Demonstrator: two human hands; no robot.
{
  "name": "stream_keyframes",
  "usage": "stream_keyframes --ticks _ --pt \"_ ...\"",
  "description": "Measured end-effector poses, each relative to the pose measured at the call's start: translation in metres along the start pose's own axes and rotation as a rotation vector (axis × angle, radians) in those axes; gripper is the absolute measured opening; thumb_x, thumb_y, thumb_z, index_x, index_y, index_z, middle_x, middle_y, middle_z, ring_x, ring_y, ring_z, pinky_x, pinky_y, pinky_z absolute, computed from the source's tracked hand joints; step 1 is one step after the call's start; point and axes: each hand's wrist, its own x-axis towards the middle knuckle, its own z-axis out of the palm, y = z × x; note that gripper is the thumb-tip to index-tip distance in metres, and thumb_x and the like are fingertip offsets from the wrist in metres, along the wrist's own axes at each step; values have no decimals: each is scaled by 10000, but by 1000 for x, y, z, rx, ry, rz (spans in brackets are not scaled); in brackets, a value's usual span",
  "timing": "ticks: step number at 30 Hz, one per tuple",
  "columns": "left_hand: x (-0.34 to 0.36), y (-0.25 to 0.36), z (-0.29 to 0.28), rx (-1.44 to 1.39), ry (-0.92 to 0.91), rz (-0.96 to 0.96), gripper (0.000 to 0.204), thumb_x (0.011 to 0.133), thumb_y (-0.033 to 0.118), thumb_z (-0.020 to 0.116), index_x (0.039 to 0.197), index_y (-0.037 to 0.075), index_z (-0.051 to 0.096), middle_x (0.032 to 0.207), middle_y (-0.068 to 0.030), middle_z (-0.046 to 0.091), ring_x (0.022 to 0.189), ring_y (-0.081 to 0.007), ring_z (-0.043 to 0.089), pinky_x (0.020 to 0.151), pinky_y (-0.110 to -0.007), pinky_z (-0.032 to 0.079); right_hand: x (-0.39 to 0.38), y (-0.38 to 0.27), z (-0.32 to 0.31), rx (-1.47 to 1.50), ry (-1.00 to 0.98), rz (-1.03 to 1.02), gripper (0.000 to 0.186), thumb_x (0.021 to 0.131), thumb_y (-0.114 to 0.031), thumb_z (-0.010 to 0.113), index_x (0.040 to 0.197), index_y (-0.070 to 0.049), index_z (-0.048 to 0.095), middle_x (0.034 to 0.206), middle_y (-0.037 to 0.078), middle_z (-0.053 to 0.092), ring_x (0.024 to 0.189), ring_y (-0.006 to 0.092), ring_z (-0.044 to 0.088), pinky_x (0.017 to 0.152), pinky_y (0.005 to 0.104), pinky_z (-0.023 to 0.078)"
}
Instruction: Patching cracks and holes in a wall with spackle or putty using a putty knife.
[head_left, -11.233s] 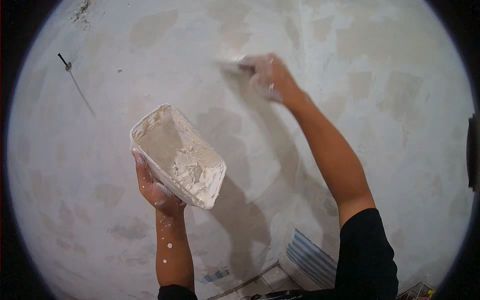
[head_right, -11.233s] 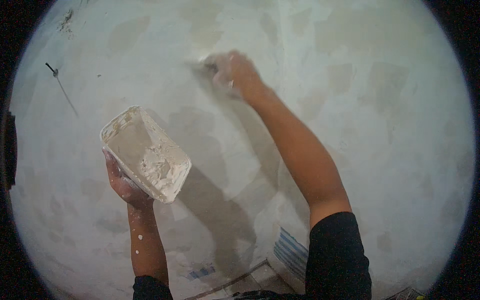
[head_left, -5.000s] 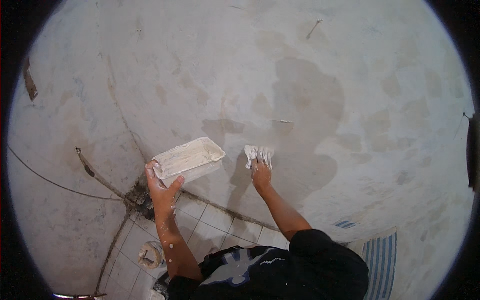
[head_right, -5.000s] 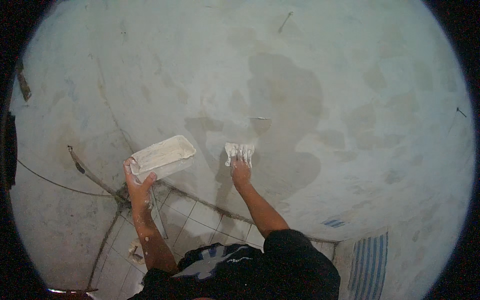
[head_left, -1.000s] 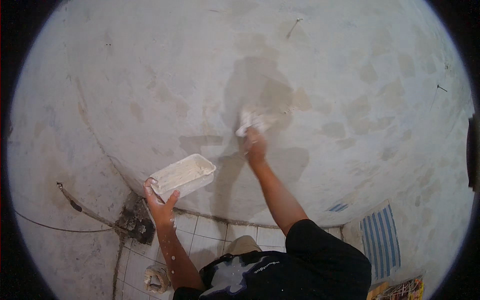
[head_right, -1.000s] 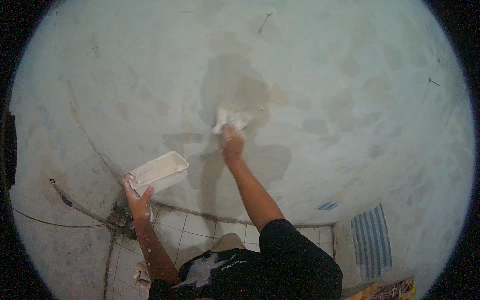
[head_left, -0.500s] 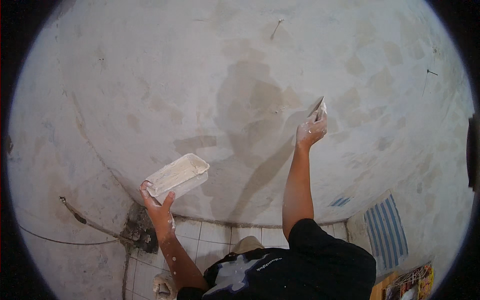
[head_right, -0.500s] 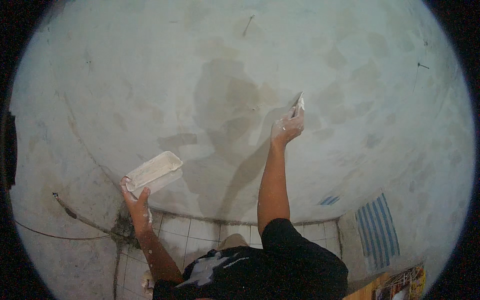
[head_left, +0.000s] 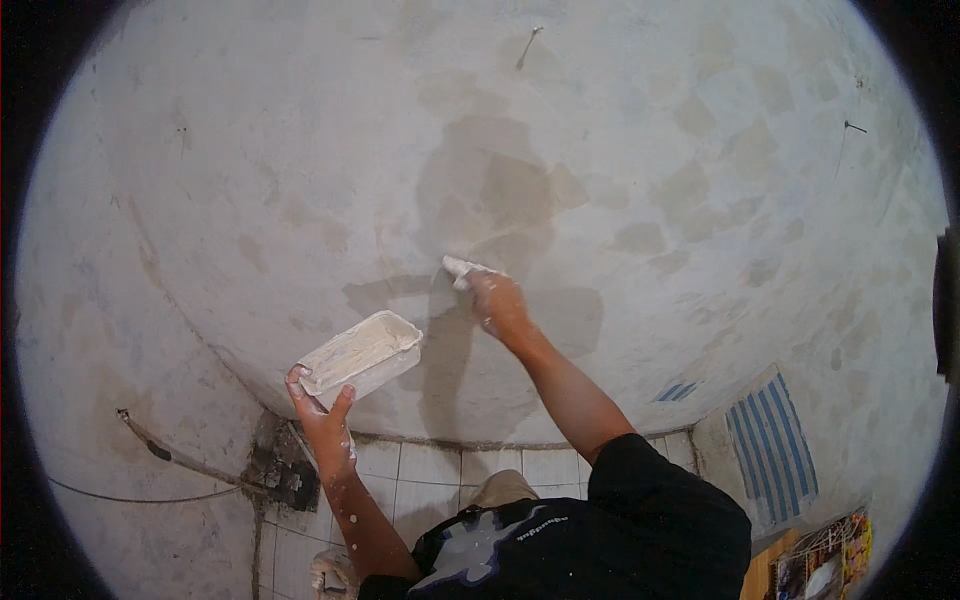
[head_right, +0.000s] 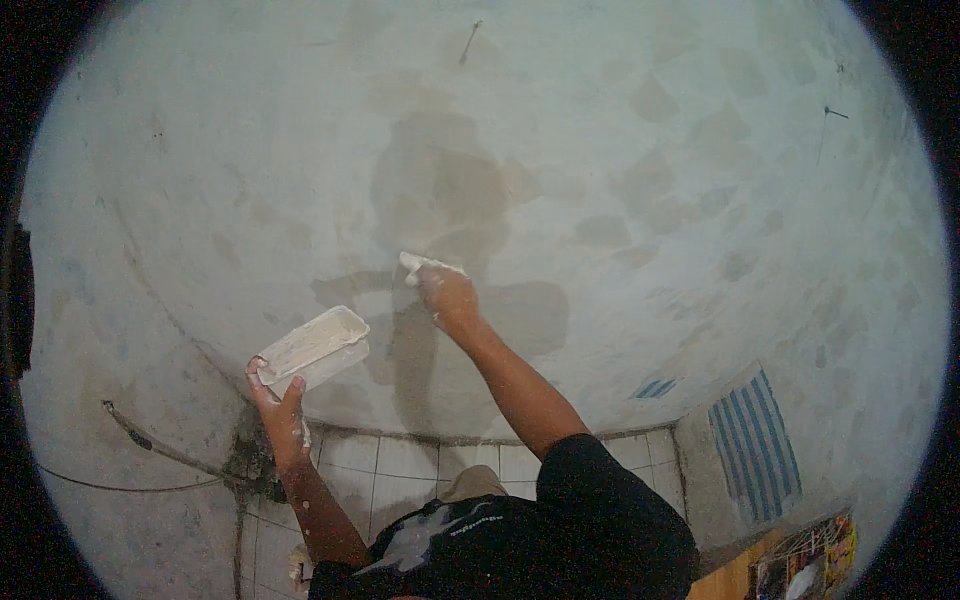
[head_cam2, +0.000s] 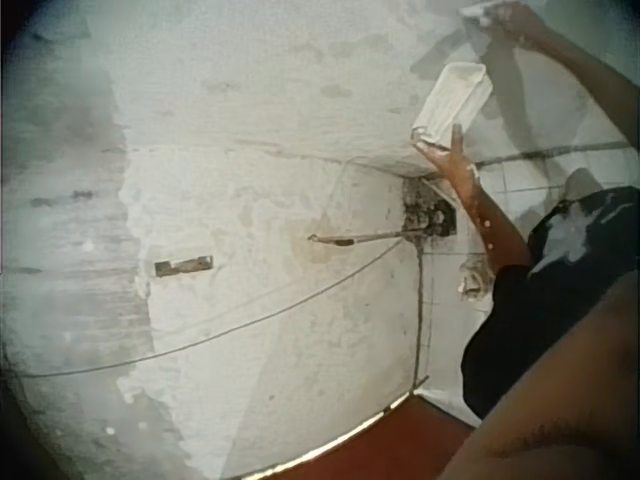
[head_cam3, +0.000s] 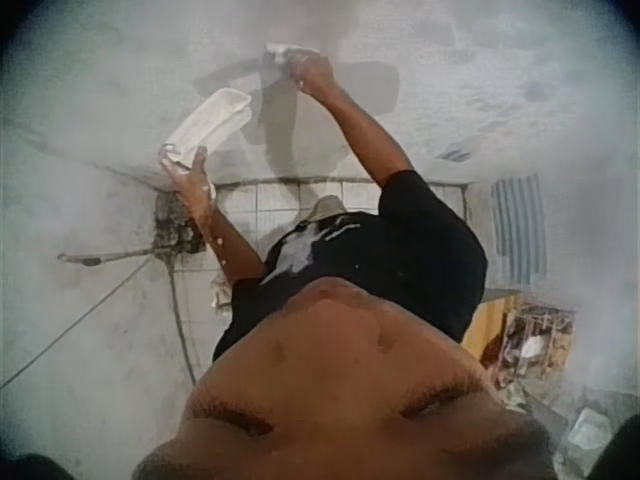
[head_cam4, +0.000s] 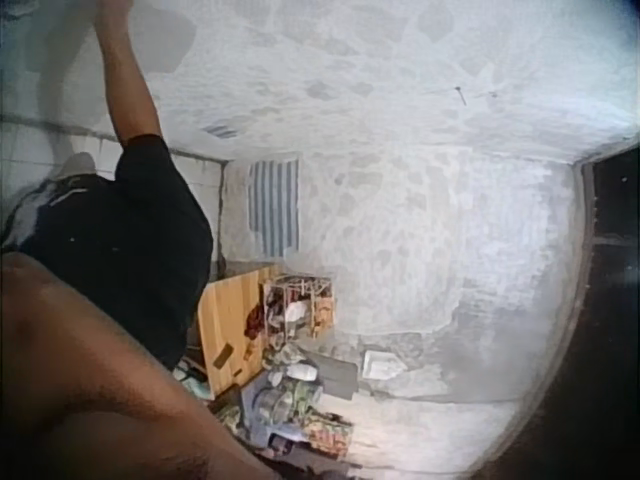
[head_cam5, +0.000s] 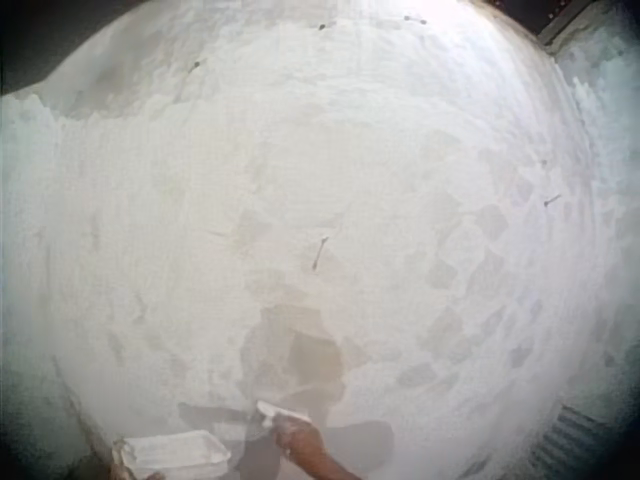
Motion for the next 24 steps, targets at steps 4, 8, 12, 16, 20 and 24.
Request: stream_keyframes --ticks 4,8,12,16,20,24 --pt "-1 -1 -2 -50 -43 0 671 708 -12 710 1272 132 376 1250 -76 420 1213 -225 387 1039 -336 280 31 19 -86 170 435 111 266 718 -27 559 974 12 617 860 210 630 799 386 606 686 442 480" --pt "-6 2 -6 -39 -47 -20 688 699 -13 714 1276 146 375 1253 -73 407 1225 -227 374 1046 -336 272 60 4 -180 -41 636 188 301 732 -8 547 1023 26 614 881 207 637 798 350 613 717 420 474" --pt "-3 -3 -6 -29 -41 -45 693 697 -15 714 1280 137 373 1256 -79 403 1226 -228 374 1052 -335 264 80 21 -151 -311 712 166 345 740 25 507 1062 -13 625 792 199 623 680 360 604 604 436 469" --pt "-4 -4 -4 -43 -21 -83 697 692 -18 714 1281 129 372 1252 -83 405 1223 -229 377 1046 -334 270 55 -2 -67 -304 318 -2 244 835 -80 517 1047 -51 636 874 170 663 777 355 643 644 462 498" --pt "-1 0 1 -13 -62 -34 718 719 2 689 1337 133 348 1287 -104 393 1207 -252 398 1033 -362 317 34 -24 -54 -258 10 -111 251 846 -106 513 1069 -62 620 885 174 661 796 360 639 677 467 508" --pt "1 0 -4 25 -105 65 707 727 2 684 1337 132 349 1302 -107 389 1213 -255 395 1032 -363 321 33 -3 -105 -133 266 -38 281 793 -34 533 1061 -48 616 850 176 654 761 367 622 679 470 499"
